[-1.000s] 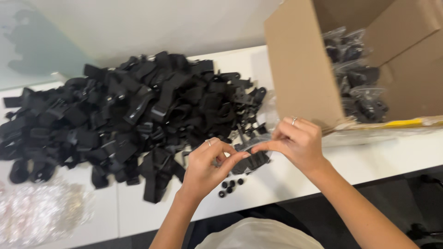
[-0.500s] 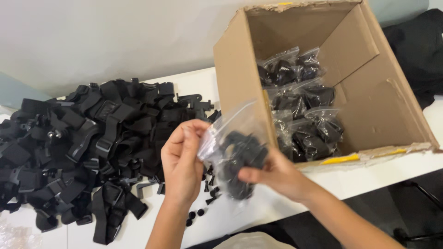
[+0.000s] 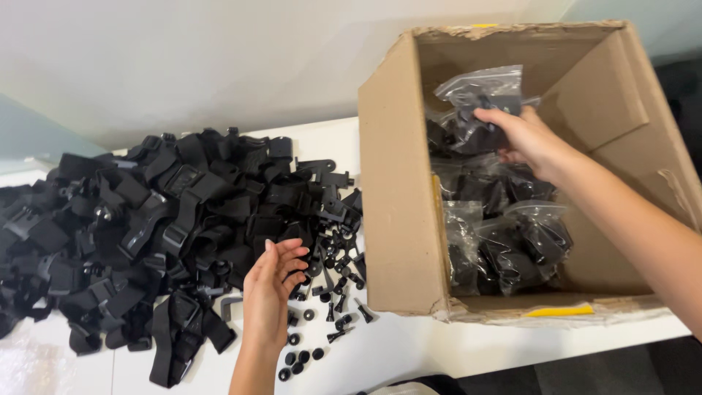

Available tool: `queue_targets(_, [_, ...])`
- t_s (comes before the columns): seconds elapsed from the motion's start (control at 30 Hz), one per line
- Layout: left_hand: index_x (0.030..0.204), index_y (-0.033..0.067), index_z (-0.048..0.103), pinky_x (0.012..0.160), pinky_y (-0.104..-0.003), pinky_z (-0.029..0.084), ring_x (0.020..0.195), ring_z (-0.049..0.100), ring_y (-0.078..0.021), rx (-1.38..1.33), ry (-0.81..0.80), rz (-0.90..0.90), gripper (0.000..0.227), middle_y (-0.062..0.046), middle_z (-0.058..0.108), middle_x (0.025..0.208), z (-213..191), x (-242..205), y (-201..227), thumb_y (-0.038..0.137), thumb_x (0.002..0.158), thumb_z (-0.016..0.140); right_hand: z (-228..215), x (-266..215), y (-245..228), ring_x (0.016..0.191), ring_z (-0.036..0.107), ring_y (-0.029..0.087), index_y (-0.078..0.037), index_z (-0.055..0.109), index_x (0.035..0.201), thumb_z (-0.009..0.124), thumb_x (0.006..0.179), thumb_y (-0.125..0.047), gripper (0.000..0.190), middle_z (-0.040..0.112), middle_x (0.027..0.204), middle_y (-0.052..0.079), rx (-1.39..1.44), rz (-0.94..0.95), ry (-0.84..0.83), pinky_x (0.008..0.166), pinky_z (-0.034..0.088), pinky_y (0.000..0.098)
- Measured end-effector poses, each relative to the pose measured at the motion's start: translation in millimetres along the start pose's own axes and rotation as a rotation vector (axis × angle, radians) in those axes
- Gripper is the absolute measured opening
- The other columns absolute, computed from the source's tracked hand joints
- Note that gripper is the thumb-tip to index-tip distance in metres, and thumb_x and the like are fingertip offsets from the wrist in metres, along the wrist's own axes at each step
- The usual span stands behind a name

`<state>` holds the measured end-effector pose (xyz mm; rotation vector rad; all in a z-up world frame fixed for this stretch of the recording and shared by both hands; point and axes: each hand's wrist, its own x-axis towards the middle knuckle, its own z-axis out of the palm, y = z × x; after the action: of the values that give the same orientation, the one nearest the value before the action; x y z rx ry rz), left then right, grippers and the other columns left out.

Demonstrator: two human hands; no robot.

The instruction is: The person assembles black straps by attaching small metal components to them. They then place the assembled straps into clear plastic bags and put the bags into a cardboard box. The person repeats this process multiple times.

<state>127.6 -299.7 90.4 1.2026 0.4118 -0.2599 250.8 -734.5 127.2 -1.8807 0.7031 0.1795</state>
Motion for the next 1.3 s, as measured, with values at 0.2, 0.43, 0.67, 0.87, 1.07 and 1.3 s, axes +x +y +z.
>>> queue_targets(0.2, [0.117, 0.0009, 0.068, 0.080, -0.031, 0.051, 0.087, 0.063, -0.0145, -0.056, 0.139, -0.007, 0.053, -0.007, 0.072, 0.103, -30.0, -1.1, -11.4, 0.044, 0.106, 0.040, 54.5, 104.1, 28.3, 0.085, 0.070, 0.027, 0.005, 0.054, 0.138, 0.048, 0.106, -0.055, 0.069, 0.068, 0.113, 0.021, -0.291, 0.088, -0.240, 0.076, 0.060, 0.0387])
queue_targets(0.43, [0.120, 0.0021, 0.068, 0.079, -0.031, 0.051, 0.087, 0.063, -0.0141, -0.016, 0.262, -0.045, 0.052, -0.008, 0.072, 0.104, -75.0, -12.5, -29.2, 0.044, 0.106, 0.040, 51.1, 44.7, -1.7, 0.106, 0.071, 0.035, -0.003, 0.043, 0.153, 0.038, 0.108, -0.050, 0.065, 0.058, 0.144, 0.025, -0.600, -0.043, -0.172, 0.114, 0.036, 0.0530])
queue_targets(0.67, [0.126, 0.0062, 0.063, 0.075, -0.030, 0.051, 0.084, 0.064, -0.0126, 0.067, 0.313, -0.047, 0.044, -0.008, 0.077, 0.102, -117.7, -9.5, -54.8, 0.040, 0.103, 0.046, 60.1, -140.1, -77.2, 0.120, 0.063, 0.022, 0.000, 0.044, 0.153, 0.051, 0.111, -0.029, 0.052, 0.053, 0.151, 0.016, -0.106, -0.730, -0.186, 0.094, 0.056, 0.0336])
queue_targets(0.87, [0.120, 0.0054, 0.069, 0.073, -0.028, 0.051, 0.083, 0.062, -0.0109, 0.150, 0.387, 0.048, 0.041, -0.007, 0.075, 0.100, -188.0, -9.4, -63.4, 0.039, 0.105, 0.050, 169.8, -223.5, -64.1, 0.110, 0.072, 0.021, -0.003, 0.060, 0.134, 0.051, 0.109, -0.022, 0.033, 0.069, 0.131, 0.012, 0.000, -0.865, -0.442, 0.092, 0.060, 0.0356])
queue_targets(1.07, [0.119, 0.0049, 0.068, 0.080, -0.029, 0.053, 0.094, 0.063, -0.0140, 0.346, 0.633, 0.212, 0.037, -0.008, 0.074, 0.112, -304.1, -26.7, -68.8, 0.035, 0.106, 0.050, 352.3, -238.2, -9.7, 0.102, 0.070, 0.017, -0.002, 0.064, 0.126, 0.052, 0.105, -0.027, 0.035, 0.073, 0.121, 0.010, 0.130, -0.482, -0.802, 0.088, 0.058, 0.0330])
queue_targets(1.3, [0.140, 0.0020, 0.056, 0.111, -0.055, 0.040, 0.141, 0.038, -0.0459, 1.103, 0.932, 0.383, 0.049, -0.024, 0.036, 0.157, -476.8, -27.0, -59.0, 0.029, 0.100, 0.064, 495.6, -262.4, 20.3, 0.098, 0.070, 0.017, -0.004, 0.066, 0.127, 0.053, 0.102, -0.030, 0.038, 0.075, 0.118, 0.009, 0.033, -0.352, -0.834, 0.082, 0.057, 0.0312])
